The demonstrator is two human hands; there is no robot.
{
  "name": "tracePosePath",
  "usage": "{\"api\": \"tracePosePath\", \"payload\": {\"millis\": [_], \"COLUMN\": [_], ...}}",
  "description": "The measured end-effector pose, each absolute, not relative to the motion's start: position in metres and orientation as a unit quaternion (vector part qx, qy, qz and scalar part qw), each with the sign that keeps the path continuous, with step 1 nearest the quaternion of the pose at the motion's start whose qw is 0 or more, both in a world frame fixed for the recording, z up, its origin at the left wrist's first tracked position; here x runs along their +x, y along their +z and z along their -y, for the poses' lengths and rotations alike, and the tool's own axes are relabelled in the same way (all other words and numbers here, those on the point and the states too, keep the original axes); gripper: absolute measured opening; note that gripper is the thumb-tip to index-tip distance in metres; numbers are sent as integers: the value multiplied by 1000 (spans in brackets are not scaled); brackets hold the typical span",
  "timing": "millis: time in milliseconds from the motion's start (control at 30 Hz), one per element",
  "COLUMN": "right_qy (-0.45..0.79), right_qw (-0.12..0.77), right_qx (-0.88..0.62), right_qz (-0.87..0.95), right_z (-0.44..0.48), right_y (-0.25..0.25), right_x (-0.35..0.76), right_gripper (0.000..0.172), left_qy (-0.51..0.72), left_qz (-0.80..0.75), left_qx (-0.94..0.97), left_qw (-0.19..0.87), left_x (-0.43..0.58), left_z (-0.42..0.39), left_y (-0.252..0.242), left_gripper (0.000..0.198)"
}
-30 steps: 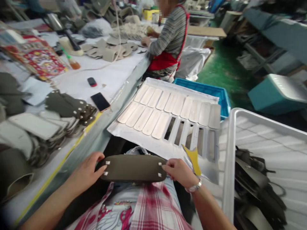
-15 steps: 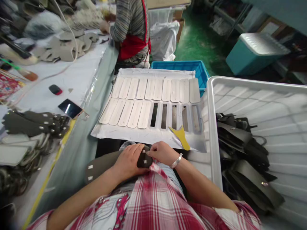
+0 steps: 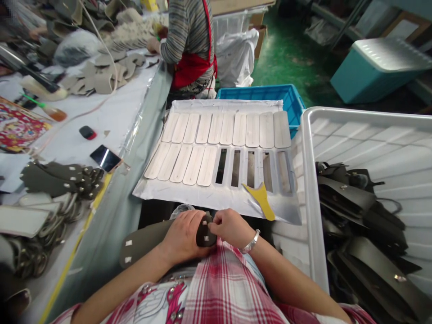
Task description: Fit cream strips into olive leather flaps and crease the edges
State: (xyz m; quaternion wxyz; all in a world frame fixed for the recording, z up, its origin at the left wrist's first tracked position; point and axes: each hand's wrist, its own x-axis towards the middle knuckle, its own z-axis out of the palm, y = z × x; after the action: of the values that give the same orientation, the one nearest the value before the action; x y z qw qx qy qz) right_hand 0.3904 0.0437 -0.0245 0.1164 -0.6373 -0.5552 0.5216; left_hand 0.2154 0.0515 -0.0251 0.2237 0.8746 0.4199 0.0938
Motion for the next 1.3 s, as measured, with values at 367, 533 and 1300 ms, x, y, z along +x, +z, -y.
{"api": "tracePosePath", "payload": {"millis": [367, 533, 1300], "right_qy": [423, 416, 179], "right_qw": [107, 152, 94], "right_qx": [-662, -657, -323], "right_qz": [609, 610, 925], "right_z": [-44, -38, -57], "right_y": [-25, -39, -16], "right_x": [386, 384, 187], "right_gripper": [21, 24, 71], "left_qy": [77, 58, 264], "left_qz": [-421, -414, -710], "left_qx": [870, 875, 470], "left_qw": [244, 243, 453], "left_x": [214, 207, 8], "left_z": [-57, -55, 0], "left_y": [-23, -16, -7], "left_gripper": [61, 74, 29]}}
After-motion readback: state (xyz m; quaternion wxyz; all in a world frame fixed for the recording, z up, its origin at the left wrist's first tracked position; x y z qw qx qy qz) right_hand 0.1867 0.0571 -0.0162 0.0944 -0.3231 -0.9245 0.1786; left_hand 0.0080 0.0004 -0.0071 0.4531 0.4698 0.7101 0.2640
